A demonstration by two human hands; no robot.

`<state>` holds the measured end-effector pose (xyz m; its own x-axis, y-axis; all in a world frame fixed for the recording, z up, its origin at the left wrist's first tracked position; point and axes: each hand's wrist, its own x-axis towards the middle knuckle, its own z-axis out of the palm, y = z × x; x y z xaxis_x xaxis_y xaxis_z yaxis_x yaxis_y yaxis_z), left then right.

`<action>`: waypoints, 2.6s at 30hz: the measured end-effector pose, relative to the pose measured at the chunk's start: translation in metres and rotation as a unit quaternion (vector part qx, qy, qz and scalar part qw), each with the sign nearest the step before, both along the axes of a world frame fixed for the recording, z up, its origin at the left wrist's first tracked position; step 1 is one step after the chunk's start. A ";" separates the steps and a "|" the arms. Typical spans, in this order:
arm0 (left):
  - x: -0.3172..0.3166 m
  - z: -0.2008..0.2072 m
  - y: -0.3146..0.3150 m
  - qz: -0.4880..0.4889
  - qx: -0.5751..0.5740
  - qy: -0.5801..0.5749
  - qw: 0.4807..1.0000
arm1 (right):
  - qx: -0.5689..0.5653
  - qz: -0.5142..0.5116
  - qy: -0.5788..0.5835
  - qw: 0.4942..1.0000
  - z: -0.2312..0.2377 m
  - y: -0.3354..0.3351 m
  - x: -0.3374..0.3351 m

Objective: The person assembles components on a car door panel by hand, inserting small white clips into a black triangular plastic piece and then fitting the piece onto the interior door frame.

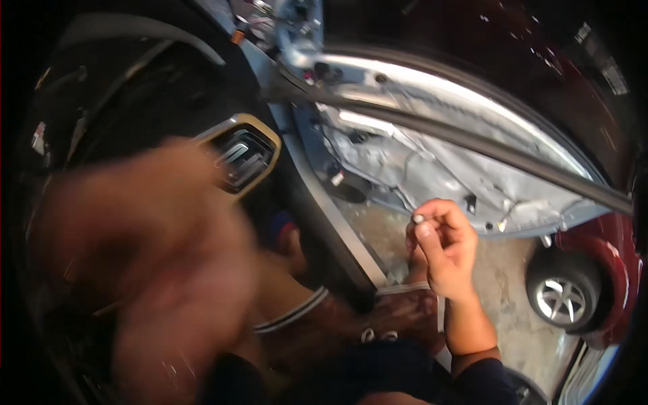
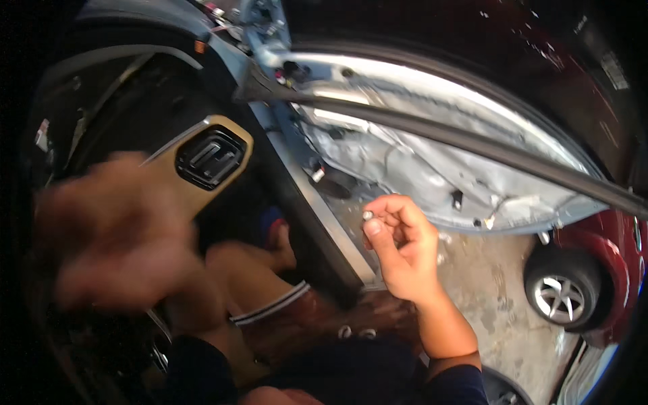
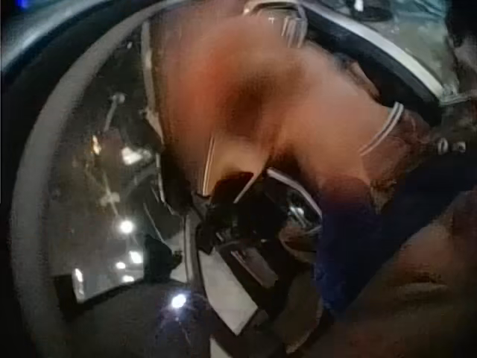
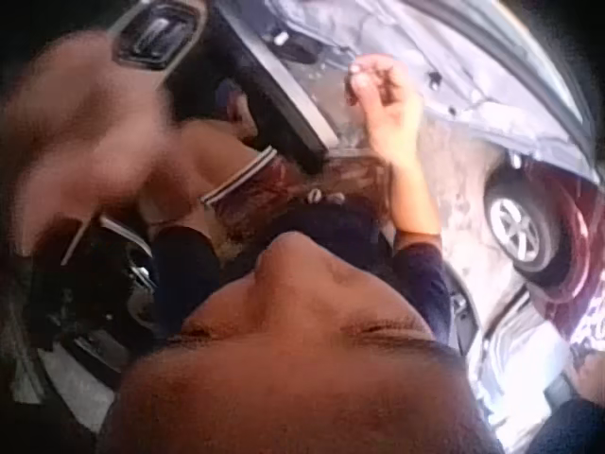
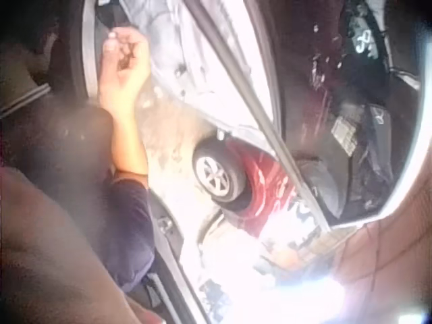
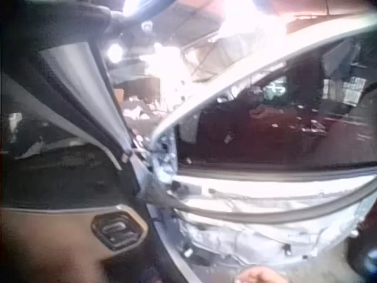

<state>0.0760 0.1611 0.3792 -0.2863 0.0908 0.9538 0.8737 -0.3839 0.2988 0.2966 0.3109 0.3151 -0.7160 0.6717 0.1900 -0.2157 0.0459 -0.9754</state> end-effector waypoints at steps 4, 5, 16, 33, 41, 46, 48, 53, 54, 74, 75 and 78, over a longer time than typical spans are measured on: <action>0.016 -0.060 0.078 -0.286 0.010 -0.551 0.784 | 0.291 -0.030 0.046 0.955 0.046 0.017 -0.053; 0.007 -0.073 0.094 -0.310 0.034 -0.626 0.715 | 0.376 -0.038 0.055 0.924 0.055 0.023 -0.069; -0.055 -0.118 0.175 -0.350 0.159 -0.560 0.733 | 0.473 -0.052 -0.167 0.864 0.036 0.084 -0.148; -0.061 -0.118 0.186 -0.327 0.218 -0.590 0.705 | 0.493 -0.067 -0.157 0.853 0.056 0.053 -0.198; -0.057 -0.112 0.166 -0.329 0.193 -0.508 0.772 | 0.477 -0.067 -0.162 0.861 0.047 0.057 -0.215; -0.062 -0.129 0.161 -0.274 0.118 -0.447 0.843 | 0.414 -0.067 -0.139 0.897 0.039 0.055 -0.216; -0.059 -0.132 0.163 -0.298 0.127 -0.454 0.830 | 0.399 -0.074 -0.144 0.902 0.039 0.059 -0.213; -0.055 -0.133 0.146 -0.318 0.045 -0.524 0.789 | 0.283 -0.064 -0.129 0.948 0.038 0.066 -0.206; -0.059 -0.133 0.147 -0.318 0.027 -0.512 0.798 | 0.272 -0.070 -0.140 0.950 0.040 0.066 -0.206; -0.065 -0.125 0.152 -0.319 0.064 -0.524 0.787 | 0.471 -0.035 -0.059 0.879 0.020 0.090 -0.215; -0.064 -0.124 0.151 -0.332 0.060 -0.535 0.775 | 0.499 -0.028 -0.050 0.865 0.019 0.092 -0.214; -0.068 -0.119 0.144 -0.368 0.056 -0.536 0.758 | 0.447 -0.025 -0.047 0.893 0.021 0.089 -0.216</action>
<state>0.0081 0.3047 0.2602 -0.8131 0.5376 0.2231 -0.3109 -0.7252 0.6143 0.0804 0.4003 0.3356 -0.7304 0.3130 0.6070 -0.1102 0.8232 -0.5570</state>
